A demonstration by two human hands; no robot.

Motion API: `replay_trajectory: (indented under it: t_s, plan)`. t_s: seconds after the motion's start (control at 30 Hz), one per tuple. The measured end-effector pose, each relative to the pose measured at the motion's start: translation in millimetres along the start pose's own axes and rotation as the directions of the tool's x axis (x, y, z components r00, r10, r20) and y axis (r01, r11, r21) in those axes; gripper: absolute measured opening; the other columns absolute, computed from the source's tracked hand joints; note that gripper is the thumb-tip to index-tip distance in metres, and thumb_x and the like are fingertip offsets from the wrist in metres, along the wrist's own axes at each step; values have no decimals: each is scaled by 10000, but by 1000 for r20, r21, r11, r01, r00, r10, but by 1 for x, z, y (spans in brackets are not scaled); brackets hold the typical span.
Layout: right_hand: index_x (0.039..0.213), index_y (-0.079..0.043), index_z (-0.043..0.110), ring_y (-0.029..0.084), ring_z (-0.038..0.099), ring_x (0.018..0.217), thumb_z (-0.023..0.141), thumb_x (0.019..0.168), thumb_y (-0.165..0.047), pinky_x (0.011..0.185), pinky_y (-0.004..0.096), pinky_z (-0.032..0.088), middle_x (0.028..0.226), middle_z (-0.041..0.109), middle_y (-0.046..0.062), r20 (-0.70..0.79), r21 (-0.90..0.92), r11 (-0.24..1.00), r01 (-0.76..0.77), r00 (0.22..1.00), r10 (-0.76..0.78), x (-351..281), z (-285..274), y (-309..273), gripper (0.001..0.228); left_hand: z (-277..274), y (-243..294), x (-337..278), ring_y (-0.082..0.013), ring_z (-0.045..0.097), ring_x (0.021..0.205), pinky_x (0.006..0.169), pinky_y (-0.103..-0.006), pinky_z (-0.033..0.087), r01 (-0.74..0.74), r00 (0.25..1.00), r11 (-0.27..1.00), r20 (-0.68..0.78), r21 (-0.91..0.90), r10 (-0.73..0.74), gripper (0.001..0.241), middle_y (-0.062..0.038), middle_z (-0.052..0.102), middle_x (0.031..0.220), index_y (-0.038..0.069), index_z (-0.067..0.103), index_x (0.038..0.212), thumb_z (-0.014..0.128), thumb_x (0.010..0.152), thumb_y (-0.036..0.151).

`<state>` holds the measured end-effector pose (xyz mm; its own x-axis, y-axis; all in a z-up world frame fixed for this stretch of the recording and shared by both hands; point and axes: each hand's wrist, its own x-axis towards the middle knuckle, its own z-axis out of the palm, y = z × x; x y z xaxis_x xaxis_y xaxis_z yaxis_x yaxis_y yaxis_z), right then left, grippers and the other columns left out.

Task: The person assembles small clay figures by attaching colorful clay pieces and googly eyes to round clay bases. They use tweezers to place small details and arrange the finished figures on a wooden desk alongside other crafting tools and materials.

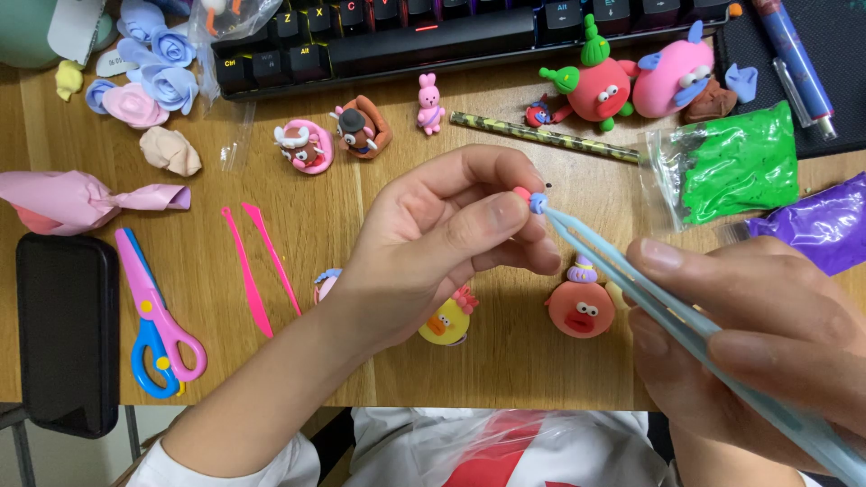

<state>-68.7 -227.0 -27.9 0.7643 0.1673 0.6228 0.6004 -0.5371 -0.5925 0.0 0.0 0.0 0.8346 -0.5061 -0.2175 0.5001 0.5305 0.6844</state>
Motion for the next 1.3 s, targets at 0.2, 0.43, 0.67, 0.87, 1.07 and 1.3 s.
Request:
replay_trajectory:
  t_s: [0.2,0.43,0.67,0.87,1.07,1.3]
  plan:
    - [1000,-102,345,222,728,850,655,945,2,770,376,490,1117,666,248,80,-25,1000,6,997,-4,9,-9,-13,332,0,-1,0,-247,683,823,864,-394,591,-1,1000,1000,1,-9,1,169,-133,643,856,19,580,1080,620,953,124]
    - [900,2,571,219,606,647,718,904,-11,683,377,430,1100,674,179,68,-94,992,-84,993,91,4,-6,-4,147,0,0,0,-247,686,820,864,-384,589,7,1000,1000,-4,1,-7,174,-134,648,848,24,582,1071,629,946,136]
    - [882,-50,512,233,661,693,698,901,-31,678,392,442,1127,660,205,94,-78,997,-29,995,36,4,-7,-4,188,-1,0,1,-242,687,811,857,-368,589,8,1000,1000,-9,8,-8,188,-122,645,847,26,587,1063,645,934,149]
    - [821,-99,561,202,647,687,743,896,-31,687,365,442,1150,671,155,140,-134,985,-109,982,128,4,-11,-10,209,-1,-1,0,-252,692,806,849,-365,593,-10,1000,1000,-7,-4,10,185,-124,643,857,21,585,1059,651,932,138]
    - [953,-105,519,192,723,863,719,914,-22,706,364,468,1193,655,193,167,-92,996,-1,986,17,1,-16,-2,220,-1,-1,0,-259,685,799,836,-377,598,-64,998,998,-6,-14,64,164,-134,623,868,7,578,1042,652,931,102]
    - [1031,-74,494,209,745,978,724,936,-3,783,356,525,1187,674,212,178,-124,992,13,984,9,3,-18,-7,259,-1,0,0,-261,674,821,857,-381,592,-79,997,997,5,-20,79,152,-120,611,962,19,572,1048,647,942,97]
